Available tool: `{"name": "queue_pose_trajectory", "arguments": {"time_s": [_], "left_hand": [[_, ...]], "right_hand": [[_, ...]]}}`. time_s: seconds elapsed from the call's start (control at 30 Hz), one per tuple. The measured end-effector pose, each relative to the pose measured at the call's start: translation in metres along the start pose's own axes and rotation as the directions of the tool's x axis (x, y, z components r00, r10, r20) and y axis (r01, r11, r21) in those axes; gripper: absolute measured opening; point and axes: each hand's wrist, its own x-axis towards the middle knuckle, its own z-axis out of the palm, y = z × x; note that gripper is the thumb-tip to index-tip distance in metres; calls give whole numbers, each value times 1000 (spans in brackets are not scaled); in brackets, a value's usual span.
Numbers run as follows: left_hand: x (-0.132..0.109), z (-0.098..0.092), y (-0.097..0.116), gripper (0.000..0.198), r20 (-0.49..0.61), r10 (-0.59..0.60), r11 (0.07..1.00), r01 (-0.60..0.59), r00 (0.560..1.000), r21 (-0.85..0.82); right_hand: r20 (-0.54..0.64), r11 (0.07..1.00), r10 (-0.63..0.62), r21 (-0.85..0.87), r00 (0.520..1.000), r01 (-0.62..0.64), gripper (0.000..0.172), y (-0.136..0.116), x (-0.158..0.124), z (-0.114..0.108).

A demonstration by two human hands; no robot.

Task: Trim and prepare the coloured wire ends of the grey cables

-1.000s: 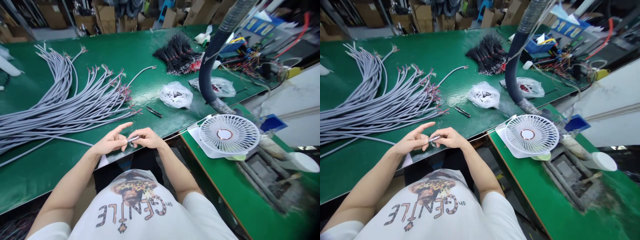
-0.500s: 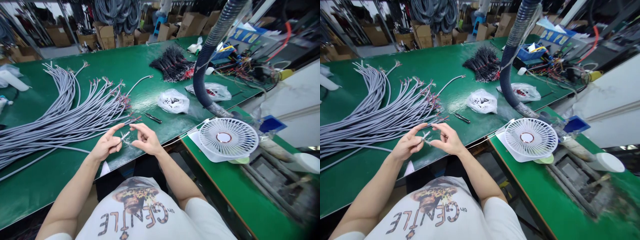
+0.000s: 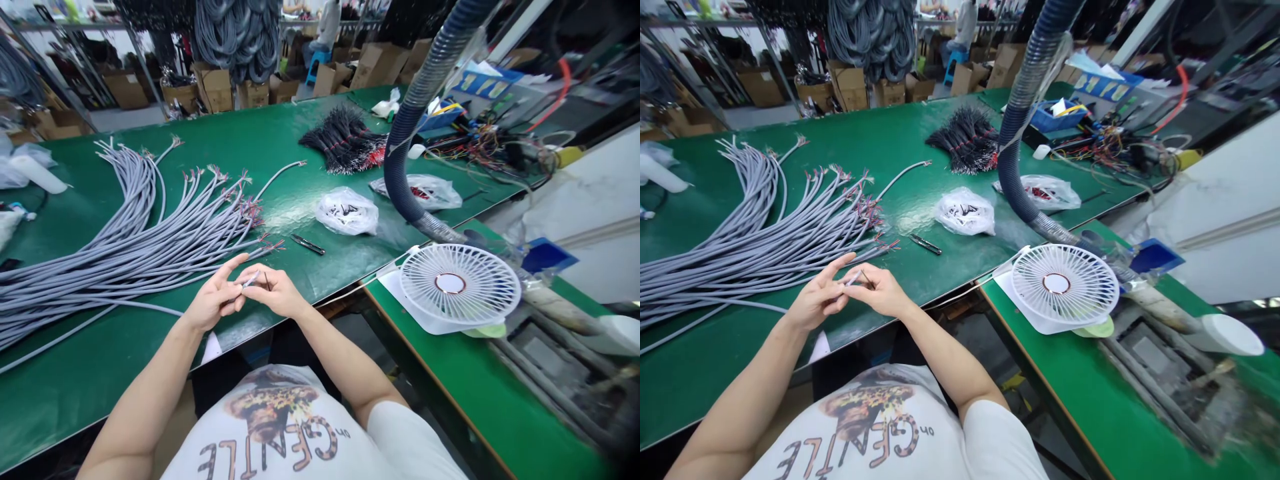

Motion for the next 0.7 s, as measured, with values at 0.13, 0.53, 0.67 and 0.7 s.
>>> {"name": "queue_pose_trajectory", "arguments": {"time_s": [0.13,0.53,0.67,0.7], "left_hand": [[-1,-1,1,79,4,-11,1000,11,1000,15],[1,0,1,76,-30,32,999,-31,999,15],[-1,-1,3,76,-6,52,999,-52,999,3],[-1,-2,2,75,6,43,999,-43,999,11]], "right_hand": [[36,974,-88,-208,995,94,18,-3,-2,-2],[-177,849,56,-509,983,-140,17,17,-7,-25],[-107,965,260,-15,960,-263,31,9,-5,-34],[-35,965,253,76,967,-250,43,6,-3,-32]]}}
